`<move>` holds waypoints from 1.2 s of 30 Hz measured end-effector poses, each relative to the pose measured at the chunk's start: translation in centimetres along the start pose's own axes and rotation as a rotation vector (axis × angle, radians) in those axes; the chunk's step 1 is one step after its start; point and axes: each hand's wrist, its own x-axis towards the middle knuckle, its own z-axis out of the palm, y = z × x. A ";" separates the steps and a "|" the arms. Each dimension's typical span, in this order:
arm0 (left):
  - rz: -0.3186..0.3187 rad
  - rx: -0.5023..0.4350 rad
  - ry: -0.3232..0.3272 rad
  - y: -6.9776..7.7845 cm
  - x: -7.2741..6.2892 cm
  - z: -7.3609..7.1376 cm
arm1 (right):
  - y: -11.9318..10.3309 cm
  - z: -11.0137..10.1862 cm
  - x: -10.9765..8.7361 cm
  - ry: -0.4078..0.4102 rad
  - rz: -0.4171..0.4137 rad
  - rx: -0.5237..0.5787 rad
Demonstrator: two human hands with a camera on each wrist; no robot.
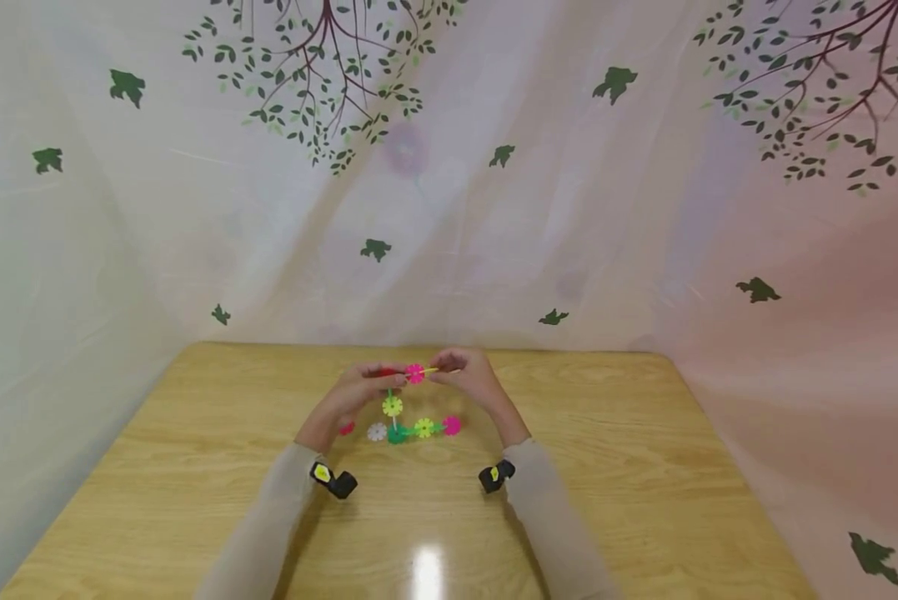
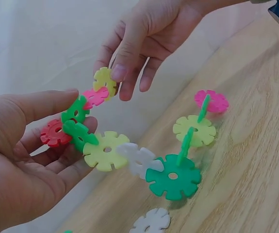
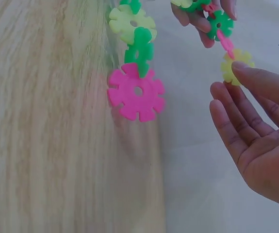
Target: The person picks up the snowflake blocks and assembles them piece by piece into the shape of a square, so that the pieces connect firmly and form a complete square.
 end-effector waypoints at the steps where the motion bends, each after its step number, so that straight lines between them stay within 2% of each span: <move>1: -0.002 -0.001 0.005 0.1 0.1 -0.1 | -0.1 -0.1 0.0 0.001 0.002 -0.006; 8: 0.010 -0.028 0.055 0.0 0.7 -0.6 | -0.8 -0.5 -0.2 0.049 0.003 -0.078; 12: 0.018 -0.051 0.081 -0.2 1.1 -0.9 | -1.3 0.2 -0.6 0.042 -0.043 -0.096; 16: 0.014 -0.054 0.105 -0.3 1.4 -1.2 | -1.5 1.6 -1.0 -0.054 -0.081 -0.124; 25: 0.020 -0.091 0.155 -0.3 2.3 -1.6 | -2.1 5.6 -1.3 -0.342 -0.136 -0.244; 30: 0.066 -0.104 0.192 -0.3 2.8 -2.0 | -2.7 7.1 -1.1 -0.439 -0.144 -0.304; 36: 0.050 -0.098 0.197 -0.6 2.7 -2.5 | -2.5 8.4 -1.0 -0.556 -0.165 -0.450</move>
